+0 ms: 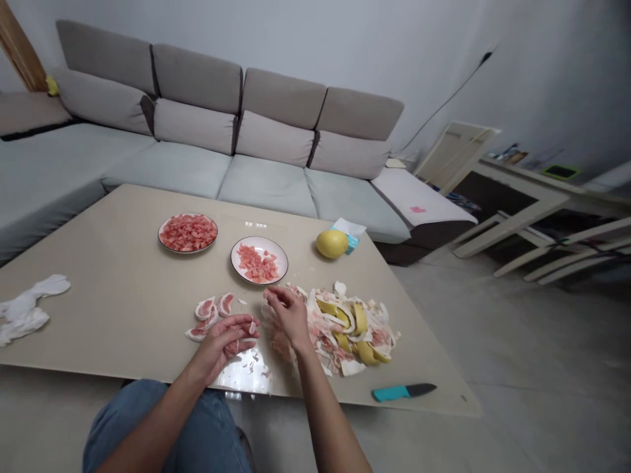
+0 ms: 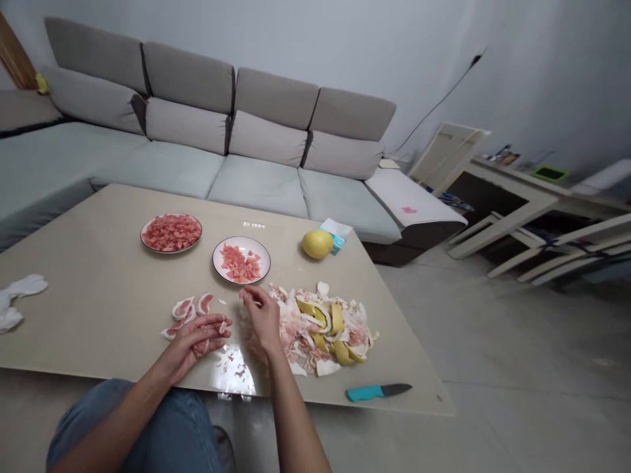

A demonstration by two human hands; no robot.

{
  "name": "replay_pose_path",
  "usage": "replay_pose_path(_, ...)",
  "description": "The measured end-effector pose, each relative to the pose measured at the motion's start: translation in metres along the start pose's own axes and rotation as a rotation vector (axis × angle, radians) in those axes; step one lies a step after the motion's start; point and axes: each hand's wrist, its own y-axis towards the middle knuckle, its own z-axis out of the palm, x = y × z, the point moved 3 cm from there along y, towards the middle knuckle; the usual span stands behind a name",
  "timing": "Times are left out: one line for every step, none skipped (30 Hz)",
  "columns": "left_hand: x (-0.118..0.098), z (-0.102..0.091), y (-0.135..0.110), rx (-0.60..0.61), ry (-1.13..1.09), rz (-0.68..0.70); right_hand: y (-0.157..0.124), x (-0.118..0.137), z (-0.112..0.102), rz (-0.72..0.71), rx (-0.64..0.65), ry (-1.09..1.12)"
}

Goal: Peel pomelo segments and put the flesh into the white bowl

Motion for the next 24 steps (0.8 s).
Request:
replay_pose_path(0.0,-0.001,0.001,-0.02,0.01,0.011,0.015,0.0,0.004,-0.025,-0.009,-0.028)
replay_pose_path(0.0,-0.003,0.002,-0.042,0.023,0.024,0.03,0.001,0.007,-0.046,-0.011,-0.05)
replay_pose_path(-0.001,-0.004,0.003,-0.066,0.038,0.04,0.042,0.003,0.011,-0.07,-0.007,-0.069)
replay_pose_path(-0.002,-0.005,0.003,-0.09,0.052,0.056,0.051,0.005,0.014,-0.095,0.0,-0.086)
replay_pose_path(-0.003,-0.006,0.004,-0.11,0.067,0.072,0.057,0.008,0.017,-0.119,0.008,-0.099)
replay_pose_path(-0.004,-0.006,0.004,-0.129,0.083,0.089,0.057,0.012,0.018,-0.142,0.016,-0.11)
replay_pose_path(-0.005,-0.006,0.004,-0.148,0.1,0.107,0.053,0.016,0.018,-0.163,0.024,-0.12)
replay_pose_path(-0.006,-0.006,0.004,-0.165,0.121,0.127,0.045,0.019,0.017,-0.176,0.032,-0.129)
replay_pose_path(-0.007,-0.006,0.004,-0.181,0.145,0.151,0.033,0.023,0.016,-0.183,0.047,-0.136)
replay_pose_path(-0.007,-0.005,0.004,-0.197,0.171,0.177,0.018,0.026,0.014,-0.179,0.07,-0.14)
replay_pose_path(-0.008,-0.005,0.004,-0.212,0.198,0.205,0.001,0.029,0.012,-0.16,0.094,-0.141)
replay_pose_path(-0.009,-0.004,0.004,-0.226,0.228,0.234,-0.015,0.031,0.01,-0.124,0.135,-0.123)
replay_pose_path(-0.009,-0.004,0.004,-0.237,0.263,0.264,-0.031,0.032,0.009,-0.095,0.16,-0.101)
replay_pose_path(-0.01,-0.003,0.004,-0.244,0.308,0.297,-0.044,0.033,0.008,-0.072,0.161,-0.089)
replay_pose_path(-0.01,-0.002,0.004,-0.25,0.364,0.334,-0.055,0.034,0.008,-0.053,0.156,-0.072)
replay_pose_path(-0.011,-0.002,0.004,-0.254,0.426,0.376,-0.063,0.035,0.008,-0.043,0.146,-0.059)
replay_pose_path(-0.012,-0.001,0.003,-0.256,0.488,0.419,-0.068,0.035,0.009,-0.038,0.131,-0.05)
replay_pose_path(-0.013,0.0,0.002,-0.256,0.542,0.457,-0.071,0.035,0.01,-0.038,0.118,-0.043)
replay_pose_path(-0.013,0.001,0.001,-0.255,0.583,0.484,-0.072,0.035,0.011,-0.043,0.104,-0.04)
replay_pose_path(-0.014,0.002,0.0,-0.251,0.608,0.497,-0.072,0.035,0.012,-0.055,0.092,-0.04)
replay_pose_path(-0.014,0.003,-0.001,-0.247,0.619,0.498,-0.072,0.035,0.013,-0.075,0.086,-0.044)
replay_pose_path(-0.015,0.003,-0.002,-0.24,0.62,0.487,-0.071,0.035,0.013,-0.104,0.087,-0.052)
replay_pose_path(-0.015,0.004,-0.002,-0.234,0.611,0.472,-0.071,0.036,0.012,-0.139,0.095,-0.066)
replay_pose_path(-0.015,0.004,-0.003,-0.228,0.597,0.454,-0.071,0.037,0.012,-0.177,0.108,-0.085)
